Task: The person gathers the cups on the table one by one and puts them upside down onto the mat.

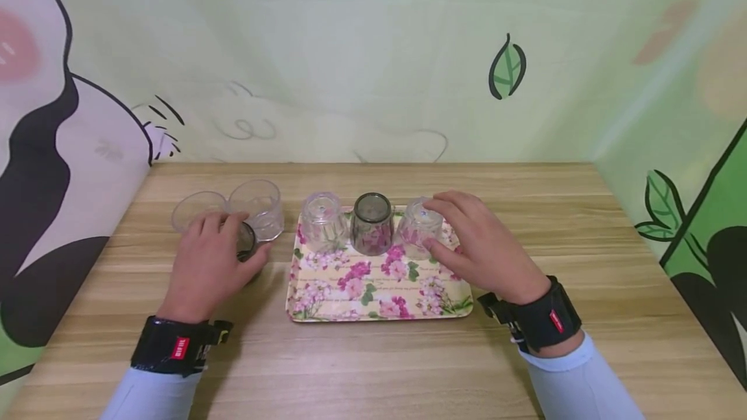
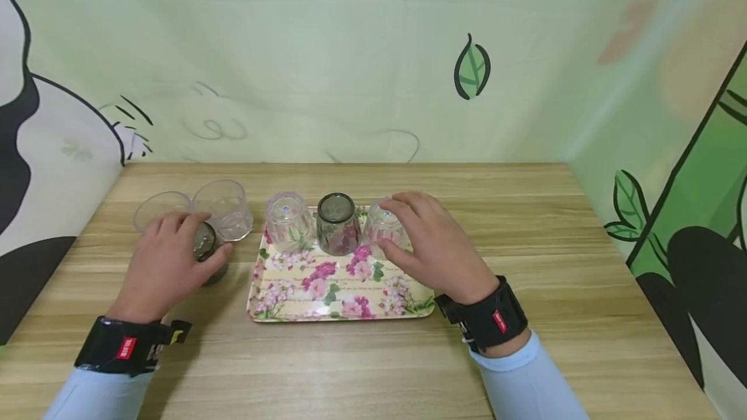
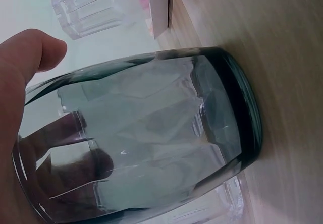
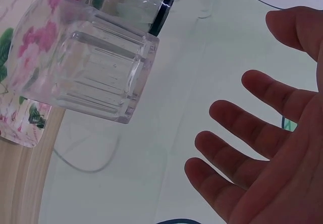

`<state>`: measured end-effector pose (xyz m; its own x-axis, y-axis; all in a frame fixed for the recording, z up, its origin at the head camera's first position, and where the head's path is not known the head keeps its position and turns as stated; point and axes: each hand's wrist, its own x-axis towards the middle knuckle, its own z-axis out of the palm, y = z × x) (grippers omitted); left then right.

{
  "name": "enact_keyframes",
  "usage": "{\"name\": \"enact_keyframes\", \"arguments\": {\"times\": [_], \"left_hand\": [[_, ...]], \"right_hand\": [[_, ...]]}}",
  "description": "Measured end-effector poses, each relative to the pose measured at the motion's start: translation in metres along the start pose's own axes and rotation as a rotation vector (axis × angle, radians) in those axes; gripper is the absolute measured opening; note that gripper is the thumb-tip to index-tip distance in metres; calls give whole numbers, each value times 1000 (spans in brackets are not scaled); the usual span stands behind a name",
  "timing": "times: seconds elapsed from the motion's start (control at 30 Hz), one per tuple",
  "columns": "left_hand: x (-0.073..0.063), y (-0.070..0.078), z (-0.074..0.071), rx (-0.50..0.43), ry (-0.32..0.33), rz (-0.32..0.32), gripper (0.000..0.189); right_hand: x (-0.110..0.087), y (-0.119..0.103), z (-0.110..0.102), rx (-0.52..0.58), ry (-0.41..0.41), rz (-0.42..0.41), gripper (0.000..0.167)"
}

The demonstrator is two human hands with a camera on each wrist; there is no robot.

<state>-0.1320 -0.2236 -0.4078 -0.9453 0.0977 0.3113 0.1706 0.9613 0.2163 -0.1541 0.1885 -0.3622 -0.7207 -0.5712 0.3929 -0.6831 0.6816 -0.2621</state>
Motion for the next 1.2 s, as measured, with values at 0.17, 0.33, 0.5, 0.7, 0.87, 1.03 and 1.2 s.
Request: {"name": "enact_keyframes", "arguments": {"times": [0.17, 0.33, 0.5, 0.7, 0.87, 1.03, 1.2], "left_hand": [[1, -1, 1, 14, -8, 8, 69], [3, -1, 2, 24, -14, 19, 69], [3, -2, 3, 21, -2, 27, 65], [2, -2, 2, 27, 26, 39, 60], [1, -1, -2, 29, 47, 47, 58], [0, 3, -10, 18, 91, 56, 52], [0, 8, -18, 3, 121, 56, 48]], "right_hand": [[0, 0, 1, 2, -2, 0, 53], [0, 1, 1, 6, -2, -1, 53], [-1, 1, 2, 5, 0, -1, 53], [-1, 1, 2, 0, 0, -2, 54], [0, 0, 1, 0, -3, -1, 54], [0, 0, 0, -1, -4, -1, 54], [1, 0, 0, 3, -2, -4, 54]]}}
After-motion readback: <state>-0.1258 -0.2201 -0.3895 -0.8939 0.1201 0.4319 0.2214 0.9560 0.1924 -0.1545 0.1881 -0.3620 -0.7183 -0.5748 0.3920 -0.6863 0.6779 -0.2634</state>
